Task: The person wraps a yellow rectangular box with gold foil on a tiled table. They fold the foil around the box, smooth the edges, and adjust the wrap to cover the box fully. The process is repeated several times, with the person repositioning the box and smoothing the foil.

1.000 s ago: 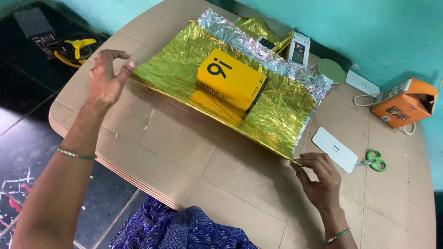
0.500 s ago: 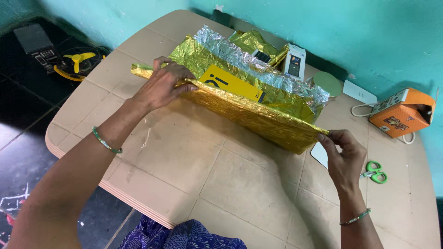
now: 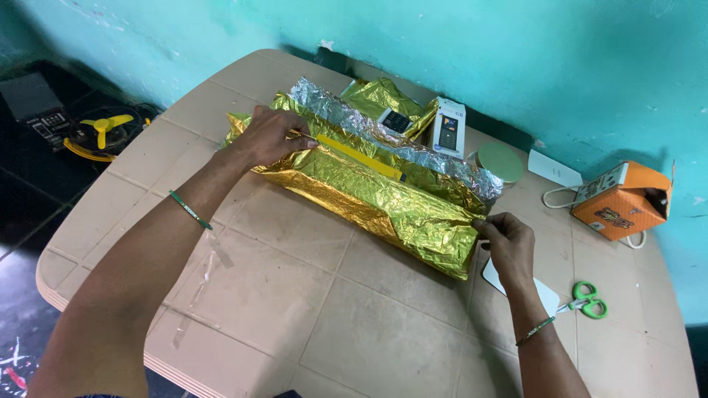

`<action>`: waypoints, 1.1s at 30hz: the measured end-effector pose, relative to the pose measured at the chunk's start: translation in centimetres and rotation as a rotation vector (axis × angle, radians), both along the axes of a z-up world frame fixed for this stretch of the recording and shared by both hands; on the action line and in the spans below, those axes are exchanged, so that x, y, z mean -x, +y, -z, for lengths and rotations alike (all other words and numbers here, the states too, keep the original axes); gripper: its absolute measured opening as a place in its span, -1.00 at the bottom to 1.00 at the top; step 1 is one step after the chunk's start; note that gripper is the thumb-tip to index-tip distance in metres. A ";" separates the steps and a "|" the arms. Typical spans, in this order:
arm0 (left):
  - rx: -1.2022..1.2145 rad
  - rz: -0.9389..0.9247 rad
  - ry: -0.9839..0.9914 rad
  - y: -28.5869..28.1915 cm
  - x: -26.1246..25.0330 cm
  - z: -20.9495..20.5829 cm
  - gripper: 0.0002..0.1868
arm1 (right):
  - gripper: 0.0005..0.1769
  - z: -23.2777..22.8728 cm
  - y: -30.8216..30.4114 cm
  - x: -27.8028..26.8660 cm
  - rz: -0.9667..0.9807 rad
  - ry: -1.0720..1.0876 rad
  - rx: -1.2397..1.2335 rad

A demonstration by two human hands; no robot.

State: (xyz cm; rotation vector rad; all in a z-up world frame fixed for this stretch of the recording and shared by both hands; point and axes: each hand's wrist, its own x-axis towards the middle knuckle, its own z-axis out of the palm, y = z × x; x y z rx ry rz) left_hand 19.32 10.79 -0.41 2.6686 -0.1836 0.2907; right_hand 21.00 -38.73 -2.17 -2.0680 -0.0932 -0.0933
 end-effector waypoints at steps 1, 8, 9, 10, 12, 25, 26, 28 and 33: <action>0.046 0.051 -0.043 0.2 -0.4 0.2 -0.59 | -0.84 -0.7 0.3 0.2 0.021 0.027 0.036; 0.239 0.084 0.093 0.4 -1.9 0.6 -0.63 | -0.44 -7.4 6.9 7.0 -0.052 -0.685 0.361; 0.230 0.043 0.161 0.2 -1.8 0.6 -0.63 | -0.42 -7.4 8.9 8.4 -0.158 -0.682 0.301; 0.235 0.031 0.173 0.2 -1.7 0.5 -0.62 | -0.35 -7.2 11.2 9.5 -0.291 -0.664 0.326; 0.240 0.021 0.200 0.0 -1.6 0.2 -0.60 | -0.25 -6.5 15.6 10.4 -0.506 -0.596 0.381; -0.098 -0.070 0.075 2.1 -3.0 0.1 -0.32 | 0.05 -0.3 21.5 5.7 -0.426 -0.524 0.811; -0.116 -0.077 0.044 2.8 -3.4 0.1 -0.33 | 0.06 -0.3 21.6 5.6 -0.430 -0.511 0.829; -0.160 -0.108 0.013 4.0 -4.2 0.3 -0.33 | 0.08 -0.4 21.5 5.6 -0.430 -0.486 0.869; -0.301 -0.294 0.064 6.5 -3.7 -0.2 -0.48 | 0.16 -1.0 21.8 5.8 -0.429 -0.494 0.865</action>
